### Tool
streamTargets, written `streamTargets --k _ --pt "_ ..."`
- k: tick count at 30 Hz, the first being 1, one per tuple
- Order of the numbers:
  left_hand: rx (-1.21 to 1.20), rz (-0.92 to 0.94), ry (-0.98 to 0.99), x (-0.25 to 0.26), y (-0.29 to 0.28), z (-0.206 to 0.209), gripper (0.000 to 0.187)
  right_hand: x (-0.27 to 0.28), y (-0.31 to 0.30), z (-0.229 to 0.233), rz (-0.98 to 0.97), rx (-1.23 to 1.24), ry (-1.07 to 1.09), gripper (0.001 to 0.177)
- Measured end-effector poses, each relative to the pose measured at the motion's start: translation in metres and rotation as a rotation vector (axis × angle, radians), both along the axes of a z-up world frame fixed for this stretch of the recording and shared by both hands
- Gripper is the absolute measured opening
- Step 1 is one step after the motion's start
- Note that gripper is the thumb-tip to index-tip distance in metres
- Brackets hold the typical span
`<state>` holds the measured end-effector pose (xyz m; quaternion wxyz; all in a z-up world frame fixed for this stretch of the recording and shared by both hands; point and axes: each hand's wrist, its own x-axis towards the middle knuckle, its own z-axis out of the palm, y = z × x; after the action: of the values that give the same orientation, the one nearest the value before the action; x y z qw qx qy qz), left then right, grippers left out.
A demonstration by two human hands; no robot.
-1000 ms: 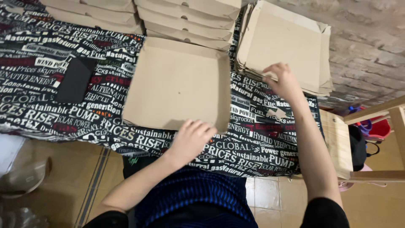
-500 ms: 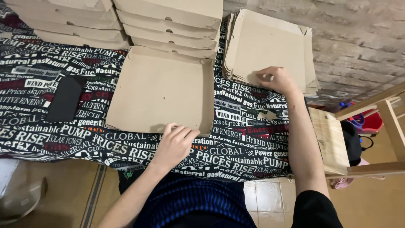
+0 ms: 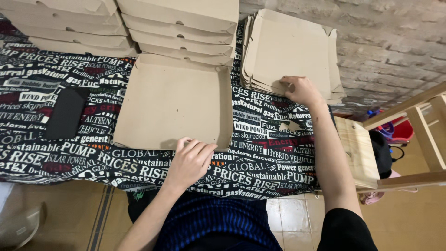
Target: The person folds cardboard sheets to assemble pizza boxes and stacks them on a table.
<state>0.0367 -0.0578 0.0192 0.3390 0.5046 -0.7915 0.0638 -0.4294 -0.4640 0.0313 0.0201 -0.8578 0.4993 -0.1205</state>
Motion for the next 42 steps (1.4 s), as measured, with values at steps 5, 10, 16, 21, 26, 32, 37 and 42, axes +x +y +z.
streamTargets --k 5,10,16,21,26,32,37,42 --pt "-0.062 0.008 -0.008 0.000 -0.001 -0.005 0.016 -0.015 0.007 0.025 0.062 0.050 0.124 0.083" --pt "-0.091 0.008 -0.012 -0.001 -0.002 -0.006 0.013 -0.080 -0.004 0.034 -0.016 0.005 0.376 0.092" --pt "-0.091 0.009 0.004 -0.001 -0.001 -0.005 0.015 -0.082 0.014 0.061 -0.105 0.042 0.581 0.095" --pt "-0.151 0.019 0.006 0.000 -0.001 0.000 0.012 -0.092 0.024 0.050 0.129 -0.469 0.538 0.039" --pt "-0.133 0.024 0.013 -0.001 -0.001 -0.007 0.015 -0.068 -0.016 0.006 0.124 -0.746 0.393 0.025" --pt "-0.182 -0.015 0.077 0.002 0.003 0.015 0.012 0.003 0.012 0.037 0.024 -0.556 0.079 0.007" --pt "-0.188 -0.027 0.124 0.012 -0.002 0.005 0.020 0.012 0.100 0.099 0.069 -0.632 -0.297 0.006" --pt "-0.392 -0.012 0.272 0.005 0.005 0.062 0.016 0.002 0.219 0.090 0.100 -0.490 -0.467 0.009"
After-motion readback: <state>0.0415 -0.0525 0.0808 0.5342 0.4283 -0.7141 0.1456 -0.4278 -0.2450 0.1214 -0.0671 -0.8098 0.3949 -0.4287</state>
